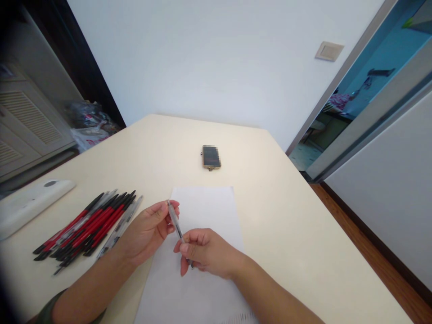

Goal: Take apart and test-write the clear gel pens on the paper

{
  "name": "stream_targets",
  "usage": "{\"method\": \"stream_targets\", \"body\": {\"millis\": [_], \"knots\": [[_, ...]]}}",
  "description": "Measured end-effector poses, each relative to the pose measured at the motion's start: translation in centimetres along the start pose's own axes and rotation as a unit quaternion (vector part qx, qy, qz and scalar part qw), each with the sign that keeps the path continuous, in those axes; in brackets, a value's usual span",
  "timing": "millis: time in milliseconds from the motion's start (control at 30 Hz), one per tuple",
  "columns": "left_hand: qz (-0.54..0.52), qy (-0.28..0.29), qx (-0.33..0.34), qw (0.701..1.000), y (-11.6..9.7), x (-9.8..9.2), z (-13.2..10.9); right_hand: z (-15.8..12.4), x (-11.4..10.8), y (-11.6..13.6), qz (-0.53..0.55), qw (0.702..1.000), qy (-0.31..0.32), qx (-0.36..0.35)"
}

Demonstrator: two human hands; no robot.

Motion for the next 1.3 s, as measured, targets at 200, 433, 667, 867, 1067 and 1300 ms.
{"method": "stream_targets", "body": {"millis": [200,433,667,867,1067,1300], "knots": [[-0.009,0.003,0.010,1.000,-0.22,0.18,-0.10,0.07,-0.32,0.03,-0.022,0.999,-0.031,-0.005],[0.005,-0.010,0.019,1.000,-0.34,0.03,-0.23,-0.03,-0.10,-0.04,-0.032,0.999,-0.023,0.005],[-0.001,0.009,-0.001,1.000,-0.10,0.34,-0.25,0.05,-0.16,0.03,-0.031,0.999,-0.016,-0.014],[0.021,0.014,0.018,1.000,-0.34,0.26,-0.19,0.06,0.03,-0.14,-0.055,0.998,-0.004,-0.012],[0.005,0.018,0.002,1.000,-0.20,0.36,-0.17,0.09,-0.03,0.12,-0.054,0.998,-0.007,-0.020],[0.015,0.015,0.017,1.000,-0.40,0.37,-0.19,0.10,-0.09,-0.07,-0.064,0.998,-0.007,-0.019]]}}
Point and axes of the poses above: each hand's wrist, its own z-axis towards the middle knuckle, its own x-axis out of the palm, y = z × x, the point moved 6 cm from there along z, towards the middle knuckle, and after that the axes turned 3 degrees about x, right-handed, at the moved point
